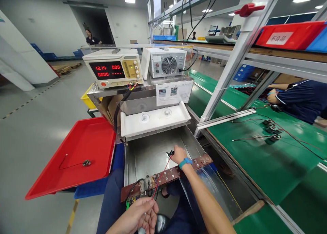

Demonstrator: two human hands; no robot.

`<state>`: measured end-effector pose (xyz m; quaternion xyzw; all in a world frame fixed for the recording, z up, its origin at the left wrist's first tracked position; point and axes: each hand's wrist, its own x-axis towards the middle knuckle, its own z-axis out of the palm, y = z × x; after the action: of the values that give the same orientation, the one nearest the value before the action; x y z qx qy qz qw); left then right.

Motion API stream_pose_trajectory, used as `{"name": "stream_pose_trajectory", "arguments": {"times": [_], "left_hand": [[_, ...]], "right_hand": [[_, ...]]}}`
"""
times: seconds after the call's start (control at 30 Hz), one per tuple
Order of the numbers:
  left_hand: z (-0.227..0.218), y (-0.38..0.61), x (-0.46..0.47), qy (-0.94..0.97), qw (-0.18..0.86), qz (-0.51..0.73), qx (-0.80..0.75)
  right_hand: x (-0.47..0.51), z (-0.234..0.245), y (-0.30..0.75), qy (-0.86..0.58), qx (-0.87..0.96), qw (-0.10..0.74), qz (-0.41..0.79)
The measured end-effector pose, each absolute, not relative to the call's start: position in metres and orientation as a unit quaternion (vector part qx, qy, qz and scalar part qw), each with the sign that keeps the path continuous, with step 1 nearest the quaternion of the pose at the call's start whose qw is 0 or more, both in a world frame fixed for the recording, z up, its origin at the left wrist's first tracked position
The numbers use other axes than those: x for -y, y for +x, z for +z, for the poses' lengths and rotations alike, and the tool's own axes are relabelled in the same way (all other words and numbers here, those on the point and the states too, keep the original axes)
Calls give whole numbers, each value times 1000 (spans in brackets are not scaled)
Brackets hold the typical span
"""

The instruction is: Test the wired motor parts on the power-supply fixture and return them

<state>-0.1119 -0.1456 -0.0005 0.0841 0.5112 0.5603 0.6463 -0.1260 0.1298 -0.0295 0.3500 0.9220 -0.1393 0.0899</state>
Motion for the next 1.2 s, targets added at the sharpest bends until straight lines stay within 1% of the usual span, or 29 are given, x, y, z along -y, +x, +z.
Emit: {"name": "stream_pose_trajectory", "arguments": {"times": [0.1,0.27,0.5,0.7,0.77,0.87,0.97,1.03,1.07,1.13,1.2], "left_hand": [[5,-115,143,74,653,570,-494],[19,-135,123,56,650,598,-466],[33,-150,109,66,698,585,-408],[39,-148,113,118,683,589,-416],[38,-151,114,139,666,587,-440],[29,-162,108,176,584,579,-540],[10,-177,95,227,424,560,-675],[-4,-185,86,252,316,523,-751],[-11,-187,83,258,279,502,-777],[-21,-190,80,258,240,474,-807],[-28,-190,80,255,224,463,-818]], "right_hand": [[-127,-42,-130,354,-918,109,-145],[-123,-50,-128,350,-913,153,-140],[-119,-54,-128,352,-914,146,-139],[-117,-50,-128,361,-909,150,-143],[-117,-47,-128,367,-906,150,-150],[-116,-44,-128,375,-902,145,-156],[-116,-45,-128,386,-896,147,-163],[-116,-46,-129,389,-894,149,-167],[-117,-47,-129,389,-893,149,-169],[-118,-48,-129,387,-893,150,-171],[-119,-49,-130,384,-894,153,-174]]}}
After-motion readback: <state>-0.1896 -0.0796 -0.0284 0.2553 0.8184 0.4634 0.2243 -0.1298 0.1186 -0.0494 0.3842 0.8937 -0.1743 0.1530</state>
